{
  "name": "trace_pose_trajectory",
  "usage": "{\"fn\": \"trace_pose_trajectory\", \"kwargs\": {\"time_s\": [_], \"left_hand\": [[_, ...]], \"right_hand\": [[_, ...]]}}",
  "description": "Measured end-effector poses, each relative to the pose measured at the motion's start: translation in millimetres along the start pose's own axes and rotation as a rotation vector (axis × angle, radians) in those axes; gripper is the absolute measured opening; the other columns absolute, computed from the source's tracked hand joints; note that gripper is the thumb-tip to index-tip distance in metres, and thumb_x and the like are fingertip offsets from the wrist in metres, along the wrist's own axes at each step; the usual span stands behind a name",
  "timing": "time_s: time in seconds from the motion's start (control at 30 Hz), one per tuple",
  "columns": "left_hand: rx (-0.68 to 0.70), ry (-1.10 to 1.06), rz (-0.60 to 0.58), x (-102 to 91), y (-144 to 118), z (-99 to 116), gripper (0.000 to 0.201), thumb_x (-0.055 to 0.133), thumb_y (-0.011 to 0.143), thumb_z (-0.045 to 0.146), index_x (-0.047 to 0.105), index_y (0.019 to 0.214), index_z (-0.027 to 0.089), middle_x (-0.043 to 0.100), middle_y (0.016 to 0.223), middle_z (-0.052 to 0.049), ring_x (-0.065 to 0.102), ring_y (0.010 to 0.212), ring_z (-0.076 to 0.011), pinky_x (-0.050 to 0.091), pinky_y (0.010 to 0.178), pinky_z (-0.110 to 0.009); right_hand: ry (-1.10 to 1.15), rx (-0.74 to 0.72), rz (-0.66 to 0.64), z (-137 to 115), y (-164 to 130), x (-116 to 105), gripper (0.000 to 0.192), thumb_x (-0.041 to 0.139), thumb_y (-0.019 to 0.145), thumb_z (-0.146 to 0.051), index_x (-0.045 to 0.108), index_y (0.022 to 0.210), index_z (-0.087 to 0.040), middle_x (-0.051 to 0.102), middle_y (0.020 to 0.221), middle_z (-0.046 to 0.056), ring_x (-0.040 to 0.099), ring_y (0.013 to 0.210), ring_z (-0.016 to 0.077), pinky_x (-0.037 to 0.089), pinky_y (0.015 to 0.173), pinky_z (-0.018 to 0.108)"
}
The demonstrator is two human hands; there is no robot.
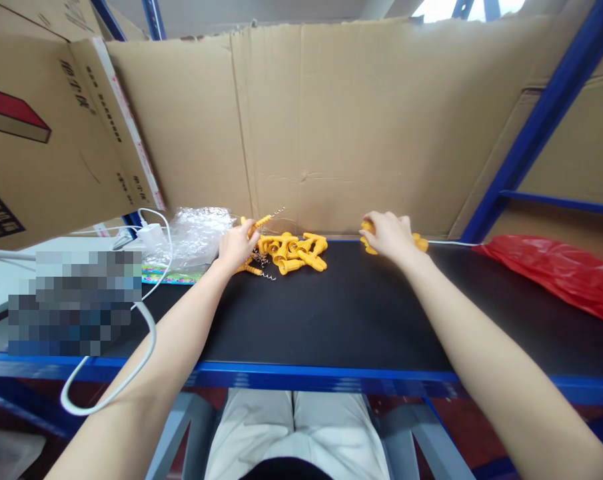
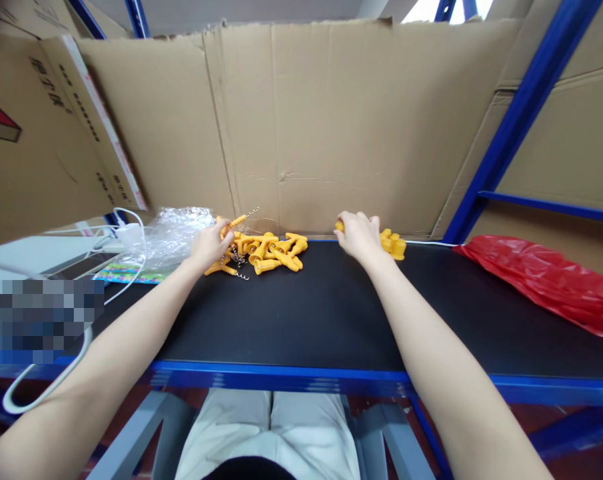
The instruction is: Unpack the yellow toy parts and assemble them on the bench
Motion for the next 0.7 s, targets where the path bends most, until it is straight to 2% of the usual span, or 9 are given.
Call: {"fn": "trace_pose_trajectory", "kwargs": {"time_s": [0.1, 0.2, 0.3, 0.47, 0.57, 0.7], "left_hand": [[-0.049, -0.012, 0.005, 3.4, 3, -15, 0.036, 0.045, 0.085, 0.039, 0.06, 0.114, 0.024, 0.068, 0.09, -0.009, 0.063, 0.08, -0.0229, 0.044, 0.071, -0.032], [-0.081, -0.019, 0.006, 6.3, 4, -26, 0.035, 0.044, 0.085, 0.031, 0.06, 0.115, 0.023, 0.069, 0.09, -0.011, 0.063, 0.082, -0.0244, 0.045, 0.074, -0.035], [-0.087, -0.027, 0.019, 7.6, 4, -32, 0.036, 0.04, 0.085, 0.021, 0.062, 0.113, 0.022, 0.068, 0.092, -0.01, 0.063, 0.086, -0.0247, 0.046, 0.077, -0.037], [-0.075, -0.111, 0.039, 10.4, 6, -37, 0.037, 0.039, 0.084, 0.015, 0.062, 0.111, 0.022, 0.067, 0.098, -0.007, 0.061, 0.091, -0.0228, 0.046, 0.084, -0.037], [-0.03, -0.155, 0.047, 14.1, 7, -38, 0.039, 0.038, 0.083, 0.013, 0.062, 0.112, 0.021, 0.065, 0.103, -0.008, 0.06, 0.095, -0.0234, 0.046, 0.086, -0.038], [0.13, -0.179, 0.017, 23.4, 8, -31, 0.047, 0.036, 0.078, 0.007, 0.061, 0.116, 0.019, 0.063, 0.102, -0.008, 0.057, 0.099, -0.0214, 0.046, 0.088, -0.035]], "right_hand": [[-0.02, 0.144, -0.142, 26, 2, 11, 0.027, 0.051, 0.081, -0.03, 0.061, 0.104, -0.018, 0.066, 0.1, 0.011, 0.056, 0.097, 0.0278, 0.034, 0.081, 0.041], [-0.033, 0.243, -0.227, 47, 1, 21, 0.03, 0.052, 0.082, -0.03, 0.061, 0.108, -0.018, 0.066, 0.104, 0.011, 0.058, 0.099, 0.0262, 0.037, 0.08, 0.037], [-0.062, 0.291, -0.306, 59, -3, 33, 0.035, 0.056, 0.08, -0.029, 0.059, 0.112, -0.017, 0.065, 0.108, 0.012, 0.059, 0.099, 0.0247, 0.04, 0.078, 0.033], [-0.104, 0.313, -0.504, 68, -13, 53, 0.03, 0.06, 0.075, -0.023, 0.063, 0.104, -0.016, 0.065, 0.105, 0.012, 0.06, 0.096, 0.0242, 0.043, 0.072, 0.03], [-0.087, 0.321, -0.502, 71, -13, 56, 0.034, 0.058, 0.074, -0.017, 0.062, 0.107, -0.016, 0.065, 0.105, 0.012, 0.061, 0.094, 0.0228, 0.043, 0.071, 0.028], [-0.057, 0.307, -0.421, 73, -10, 56, 0.042, 0.054, 0.071, -0.008, 0.06, 0.112, -0.014, 0.065, 0.105, 0.014, 0.061, 0.094, 0.0224, 0.043, 0.074, 0.028]]}}
Point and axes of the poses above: each hand's wrist, its own y-axis towards the middle knuckle, its own x-axis out of the palm, z = x × y, the point moved 7 cm from there along y, towards the middle knuckle
